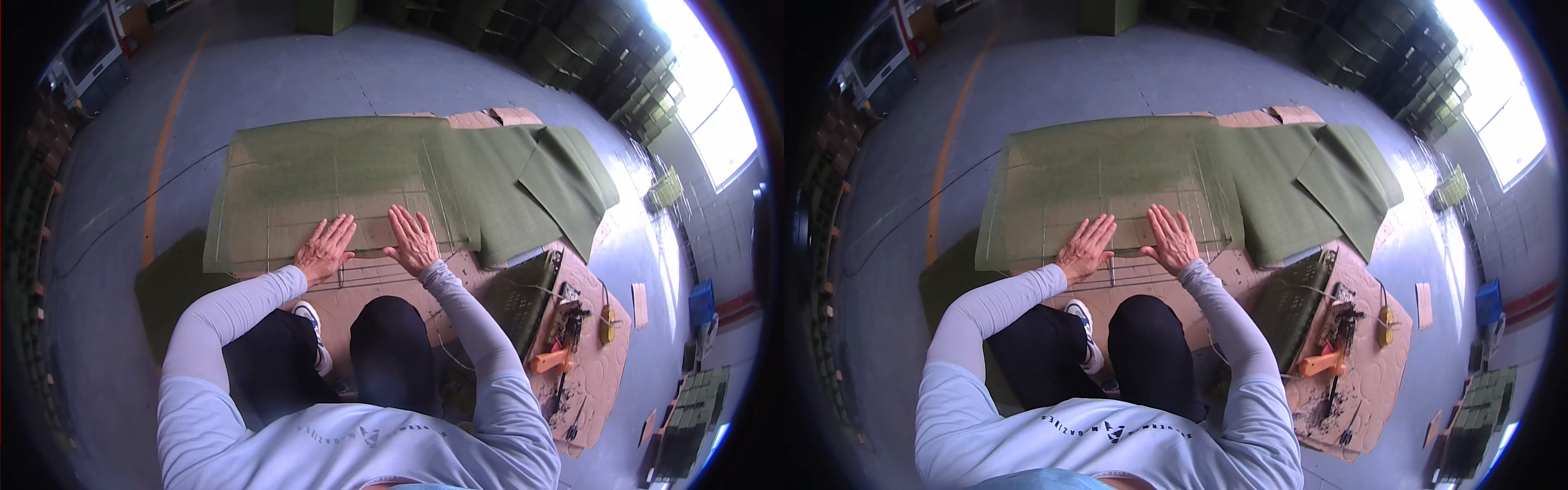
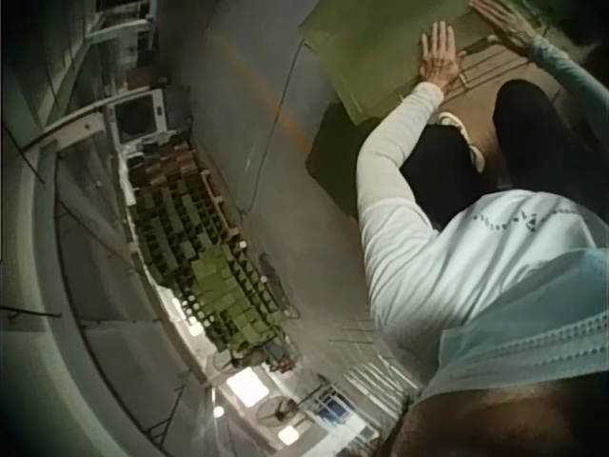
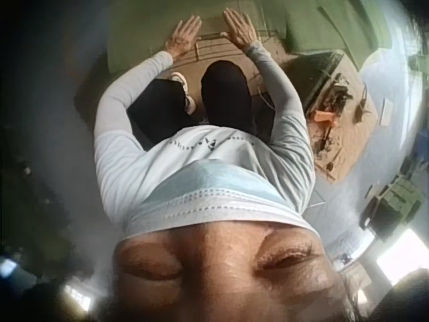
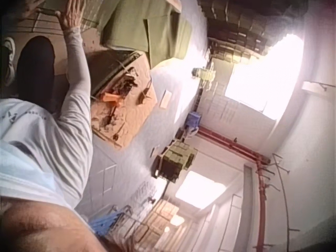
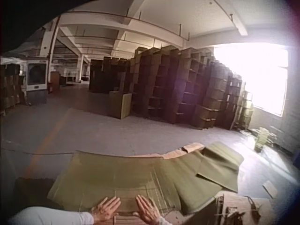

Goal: The recorder uses a hot glue gun to attach green foam sections to a metal mesh wire frame.

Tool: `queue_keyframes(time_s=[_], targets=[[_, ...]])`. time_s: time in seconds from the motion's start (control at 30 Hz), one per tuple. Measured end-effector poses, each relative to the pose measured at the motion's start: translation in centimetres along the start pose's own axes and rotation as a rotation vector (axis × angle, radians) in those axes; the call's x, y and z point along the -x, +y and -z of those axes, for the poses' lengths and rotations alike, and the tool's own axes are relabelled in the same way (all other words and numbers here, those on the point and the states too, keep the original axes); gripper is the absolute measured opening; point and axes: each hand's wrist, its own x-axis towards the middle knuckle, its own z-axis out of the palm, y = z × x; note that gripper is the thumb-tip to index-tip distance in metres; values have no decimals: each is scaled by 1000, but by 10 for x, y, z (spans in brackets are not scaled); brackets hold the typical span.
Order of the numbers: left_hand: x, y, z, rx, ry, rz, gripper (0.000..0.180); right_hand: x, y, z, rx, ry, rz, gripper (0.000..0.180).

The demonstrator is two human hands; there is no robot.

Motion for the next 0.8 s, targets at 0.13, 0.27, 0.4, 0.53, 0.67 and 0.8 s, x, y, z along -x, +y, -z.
queue_keyframes(time_s=[0.13, 0.27, 0.4, 0.53, 0.67, 0.8], targets=[[-1, 1, 2, -9, 8, 22, 60, 8, 23, 7, -2, 46, -78, 87], [-3, 5, 3, -17, 5, 6, 59, 24, 34, -8, 63, 65, -187, 85], [1, 3, 1, -16, 2, 11, 58, 23, 27, -13, 100, 105, -231, 79], [2, 2, 0, -31, -2, 16, 59, 22, 26, -9, 111, 88, -233, 77], [-1, 5, 4, 11, 11, 25, 60, 13, 15, 6, 68, 70, -170, 82], [-6, 11, 11, 28, 1, 48, 60, -7, -11, -1, 4, 64, -28, 86]])
